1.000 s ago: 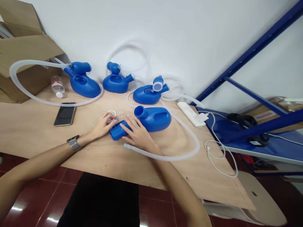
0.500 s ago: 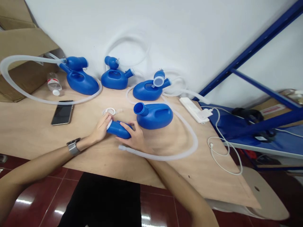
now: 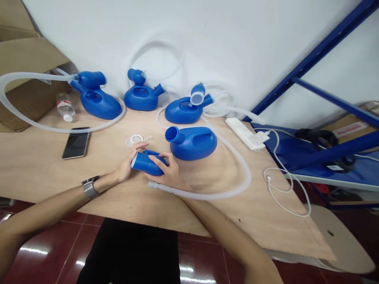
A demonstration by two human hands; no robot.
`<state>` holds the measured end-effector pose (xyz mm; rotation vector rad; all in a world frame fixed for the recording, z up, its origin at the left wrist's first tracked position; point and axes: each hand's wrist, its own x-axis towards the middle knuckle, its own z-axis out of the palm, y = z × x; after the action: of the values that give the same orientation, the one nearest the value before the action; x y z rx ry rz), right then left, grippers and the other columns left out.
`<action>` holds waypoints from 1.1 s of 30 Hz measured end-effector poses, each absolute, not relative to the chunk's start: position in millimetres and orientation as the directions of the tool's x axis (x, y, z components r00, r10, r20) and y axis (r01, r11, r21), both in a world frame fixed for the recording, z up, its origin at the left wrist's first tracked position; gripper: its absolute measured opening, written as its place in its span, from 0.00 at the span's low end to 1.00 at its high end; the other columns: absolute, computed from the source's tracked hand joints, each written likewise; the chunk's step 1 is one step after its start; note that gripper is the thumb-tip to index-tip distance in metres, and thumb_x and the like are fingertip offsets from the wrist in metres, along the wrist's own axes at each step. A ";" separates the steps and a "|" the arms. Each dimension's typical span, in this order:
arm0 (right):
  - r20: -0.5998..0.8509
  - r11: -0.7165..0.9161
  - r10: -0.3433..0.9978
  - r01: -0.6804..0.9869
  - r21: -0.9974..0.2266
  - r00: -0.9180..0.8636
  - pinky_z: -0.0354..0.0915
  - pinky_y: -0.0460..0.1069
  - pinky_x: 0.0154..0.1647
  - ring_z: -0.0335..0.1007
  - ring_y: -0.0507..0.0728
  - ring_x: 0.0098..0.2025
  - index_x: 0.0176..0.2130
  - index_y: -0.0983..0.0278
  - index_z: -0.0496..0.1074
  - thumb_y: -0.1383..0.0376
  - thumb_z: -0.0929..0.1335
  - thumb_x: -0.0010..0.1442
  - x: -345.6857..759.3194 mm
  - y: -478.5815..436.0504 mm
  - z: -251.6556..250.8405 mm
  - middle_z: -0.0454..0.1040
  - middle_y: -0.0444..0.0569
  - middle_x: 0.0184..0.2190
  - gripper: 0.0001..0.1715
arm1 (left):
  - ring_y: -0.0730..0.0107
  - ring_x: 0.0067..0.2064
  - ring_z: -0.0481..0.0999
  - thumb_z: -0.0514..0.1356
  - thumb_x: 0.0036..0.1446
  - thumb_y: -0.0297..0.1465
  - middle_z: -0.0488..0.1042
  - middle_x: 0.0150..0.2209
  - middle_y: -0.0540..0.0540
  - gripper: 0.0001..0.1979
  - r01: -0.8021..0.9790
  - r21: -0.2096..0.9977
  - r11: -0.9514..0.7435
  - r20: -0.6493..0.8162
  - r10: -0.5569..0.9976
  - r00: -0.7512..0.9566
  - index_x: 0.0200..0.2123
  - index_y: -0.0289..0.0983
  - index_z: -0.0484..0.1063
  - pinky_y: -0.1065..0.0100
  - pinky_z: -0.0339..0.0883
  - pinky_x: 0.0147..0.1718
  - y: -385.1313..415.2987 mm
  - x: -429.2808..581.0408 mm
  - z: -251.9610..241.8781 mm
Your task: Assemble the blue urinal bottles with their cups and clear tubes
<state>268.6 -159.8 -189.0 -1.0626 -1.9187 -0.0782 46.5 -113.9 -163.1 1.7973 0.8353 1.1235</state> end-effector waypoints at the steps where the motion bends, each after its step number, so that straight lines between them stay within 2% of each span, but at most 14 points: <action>1: 0.727 0.616 0.652 0.709 -0.342 -0.216 0.82 0.57 0.45 0.78 0.63 0.49 0.59 0.55 0.82 0.46 0.79 0.59 268.8 -160.1 -190.2 0.71 0.56 0.50 0.32 | 0.50 0.75 0.63 0.42 0.77 0.51 0.68 0.71 0.42 0.30 0.108 0.883 -0.458 0.388 0.839 0.382 0.66 0.45 0.72 0.43 0.53 0.78 -113.6 46.4 -165.7; 5: 0.736 0.616 0.645 0.711 -0.341 -0.206 0.83 0.57 0.45 0.78 0.61 0.45 0.60 0.56 0.82 0.45 0.79 0.60 272.2 -155.5 -192.0 0.72 0.55 0.47 0.34 | 0.51 0.79 0.57 0.37 0.78 0.50 0.61 0.76 0.42 0.32 0.151 0.845 -0.513 0.415 0.807 0.421 0.71 0.45 0.67 0.41 0.50 0.78 -104.7 49.7 -173.0; 9: 0.690 0.596 0.683 0.729 -0.335 -0.241 0.83 0.57 0.51 0.80 0.62 0.48 0.64 0.56 0.79 0.45 0.78 0.62 280.0 -140.0 -188.0 0.74 0.55 0.50 0.37 | 0.51 0.76 0.62 0.39 0.78 0.49 0.65 0.72 0.37 0.32 0.332 0.791 -0.513 0.378 0.838 0.394 0.69 0.41 0.69 0.43 0.54 0.77 -86.5 50.8 -165.8; 12: 0.603 0.527 0.749 0.800 -0.287 -0.276 0.84 0.59 0.49 0.79 0.67 0.55 0.69 0.53 0.74 0.46 0.78 0.63 285.8 -129.4 -184.0 0.73 0.57 0.58 0.40 | 0.50 0.71 0.68 0.47 0.77 0.47 0.68 0.68 0.35 0.28 0.492 0.652 -0.578 0.472 0.816 0.333 0.68 0.38 0.69 0.44 0.59 0.75 -70.1 42.8 -154.0; 14: 0.577 0.505 0.759 0.832 -0.229 -0.302 0.83 0.61 0.51 0.75 0.70 0.62 0.72 0.53 0.70 0.47 0.78 0.64 288.1 -126.8 -181.4 0.72 0.60 0.62 0.43 | 0.48 0.71 0.67 0.53 0.74 0.44 0.67 0.69 0.34 0.27 0.605 0.533 -0.591 0.523 0.793 0.313 0.68 0.37 0.69 0.44 0.59 0.74 -57.0 33.7 -149.5; 17: 0.596 0.562 0.698 0.819 -0.112 -0.397 0.77 0.66 0.62 0.67 0.72 0.68 0.74 0.57 0.67 0.46 0.77 0.65 292.3 -128.5 -177.6 0.71 0.63 0.65 0.47 | 0.42 0.73 0.64 0.56 0.71 0.43 0.67 0.70 0.30 0.27 0.733 0.381 -0.564 0.433 0.809 0.397 0.65 0.34 0.73 0.40 0.58 0.74 -36.0 19.7 -151.6; 18: 0.608 0.602 0.657 0.796 -0.065 -0.447 0.74 0.66 0.66 0.66 0.72 0.69 0.74 0.58 0.67 0.45 0.76 0.67 295.3 -129.4 -176.3 0.71 0.62 0.65 0.45 | 0.41 0.73 0.65 0.55 0.71 0.43 0.69 0.69 0.30 0.27 0.755 0.345 -0.558 0.374 0.819 0.435 0.64 0.34 0.74 0.39 0.58 0.73 -30.0 15.8 -153.6; 20: 0.647 0.664 0.558 0.747 0.027 -0.520 0.70 0.65 0.68 0.69 0.69 0.65 0.69 0.57 0.73 0.47 0.73 0.71 305.7 -130.0 -173.5 0.75 0.59 0.61 0.34 | 0.41 0.70 0.69 0.52 0.72 0.44 0.73 0.66 0.30 0.28 0.771 0.301 -0.561 0.274 0.826 0.493 0.64 0.34 0.75 0.40 0.61 0.71 -21.7 9.8 -156.0; 22: 0.743 0.629 0.492 0.775 0.058 -0.455 0.70 0.64 0.65 0.73 0.67 0.60 0.62 0.57 0.79 0.52 0.70 0.73 322.3 -127.7 -169.8 0.78 0.57 0.53 0.23 | 0.42 0.67 0.73 0.50 0.73 0.46 0.75 0.65 0.31 0.29 0.773 0.294 -0.562 0.250 0.826 0.505 0.64 0.35 0.75 0.41 0.64 0.69 -18.7 6.2 -153.1; 24: 0.848 0.492 0.472 0.870 -0.027 -0.241 0.69 0.65 0.63 0.73 0.68 0.58 0.59 0.59 0.79 0.54 0.69 0.73 343.5 -122.8 -164.5 0.77 0.58 0.52 0.21 | 0.41 0.66 0.74 0.51 0.73 0.49 0.75 0.65 0.30 0.32 0.767 0.324 -0.555 0.313 0.827 0.466 0.67 0.33 0.73 0.41 0.64 0.69 -20.3 6.0 -142.7; 27: 0.866 0.305 0.498 0.929 -0.210 0.032 0.63 0.70 0.68 0.67 0.73 0.66 0.66 0.62 0.73 0.51 0.68 0.71 376.6 -113.9 -156.1 0.73 0.63 0.61 0.31 | 0.42 0.68 0.72 0.51 0.74 0.51 0.72 0.68 0.29 0.37 0.693 0.451 -0.562 0.463 0.811 0.357 0.73 0.32 0.65 0.42 0.62 0.70 -28.7 17.4 -117.0; 30: 0.786 0.226 0.612 0.933 -0.281 0.088 0.54 0.74 0.74 0.57 0.75 0.74 0.72 0.63 0.66 0.45 0.67 0.71 400.4 -107.1 -154.1 0.65 0.65 0.71 0.41 | 0.47 0.70 0.70 0.46 0.77 0.52 0.69 0.70 0.32 0.36 0.558 0.533 -0.636 0.529 0.765 0.366 0.76 0.36 0.61 0.45 0.61 0.72 -41.4 48.3 -92.2; 33: 0.712 0.219 0.697 0.922 -0.320 0.081 0.55 0.72 0.74 0.57 0.73 0.75 0.74 0.62 0.63 0.43 0.64 0.72 410.1 -104.0 -158.5 0.63 0.64 0.74 0.42 | 0.51 0.62 0.76 0.43 0.78 0.50 0.75 0.62 0.34 0.34 0.493 0.477 -0.728 0.525 0.686 0.504 0.76 0.39 0.62 0.46 0.64 0.70 -51.5 90.6 -80.9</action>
<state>410.1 -104.0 -158.5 -1.5343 -1.6706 -0.3440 90.6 -51.5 -80.9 2.4844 0.9973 1.0443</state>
